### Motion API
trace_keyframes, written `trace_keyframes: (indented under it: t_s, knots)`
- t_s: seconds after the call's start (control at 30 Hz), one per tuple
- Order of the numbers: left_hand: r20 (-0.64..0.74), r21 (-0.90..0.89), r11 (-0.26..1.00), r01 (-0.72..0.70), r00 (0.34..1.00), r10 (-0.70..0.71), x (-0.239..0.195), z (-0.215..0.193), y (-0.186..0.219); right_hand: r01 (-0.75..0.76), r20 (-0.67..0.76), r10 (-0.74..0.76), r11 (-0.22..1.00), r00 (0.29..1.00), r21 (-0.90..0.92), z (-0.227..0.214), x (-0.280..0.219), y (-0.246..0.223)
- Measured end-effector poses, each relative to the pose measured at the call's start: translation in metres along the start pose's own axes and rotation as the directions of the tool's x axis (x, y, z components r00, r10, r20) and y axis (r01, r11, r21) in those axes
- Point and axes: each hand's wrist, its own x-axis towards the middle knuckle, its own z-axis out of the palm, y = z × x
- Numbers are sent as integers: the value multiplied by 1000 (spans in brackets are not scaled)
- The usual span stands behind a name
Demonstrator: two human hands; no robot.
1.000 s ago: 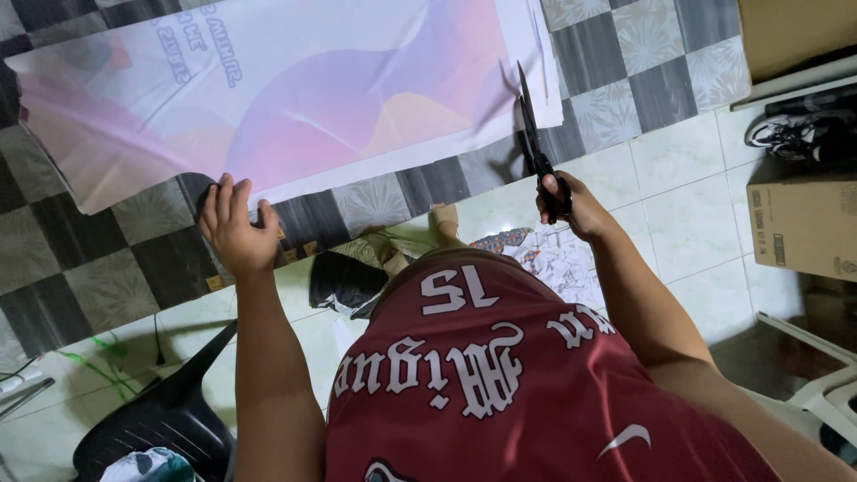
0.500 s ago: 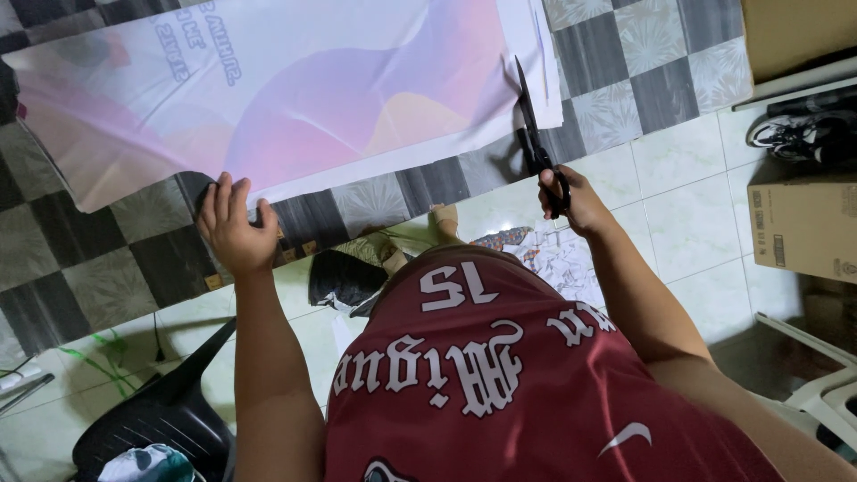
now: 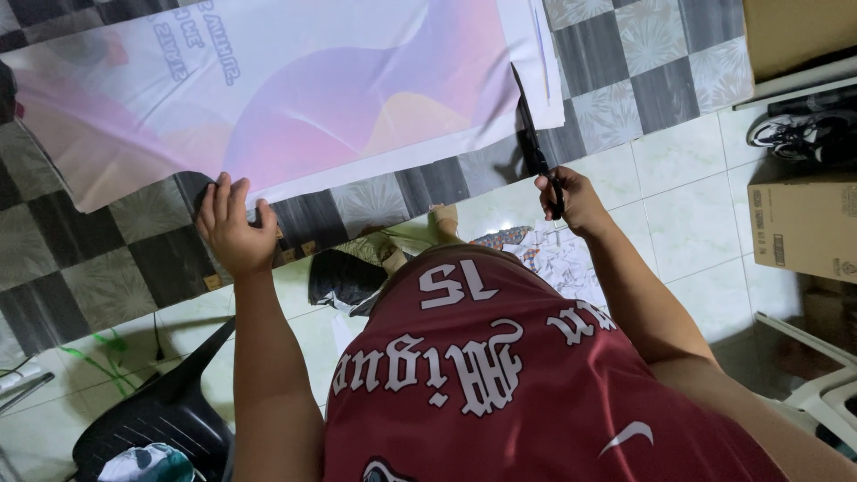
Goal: Cutting out garment patterns from printed fabric using scissors and folding the pieces.
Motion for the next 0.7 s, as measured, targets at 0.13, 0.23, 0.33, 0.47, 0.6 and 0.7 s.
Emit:
trace_keyframes:
  t_s: [0.13, 0.23, 0.33, 0.47, 0.6, 0.7]
  knots:
    - [7, 17, 1000, -11, 1000, 11, 0, -1, 0, -42, 35, 42, 999, 998, -1, 0, 1, -5]
    - [18, 23, 1000, -14, 1000, 14, 0, -1, 0, -64, 39, 63, 997, 997, 30, 4, 2, -21]
    - [25, 24, 1000, -17, 1000, 16, 0, 0, -1, -63, 49, 61, 997, 997, 37, 8, 7, -33]
    - [8, 9, 1000, -23, 1000, 23, 0, 1, -2, -60, 75, 57, 998, 996, 31, 13, 18, -44]
    - [-2, 31, 999, -31, 1000, 31, -2, 5, -6, -58, 74, 56, 998, 996, 28, 14, 25, -49]
    - [28, 16, 1000, -7, 1000, 7, -1, 3, -4, -48, 77, 47, 999, 996, 14, 13, 28, -50]
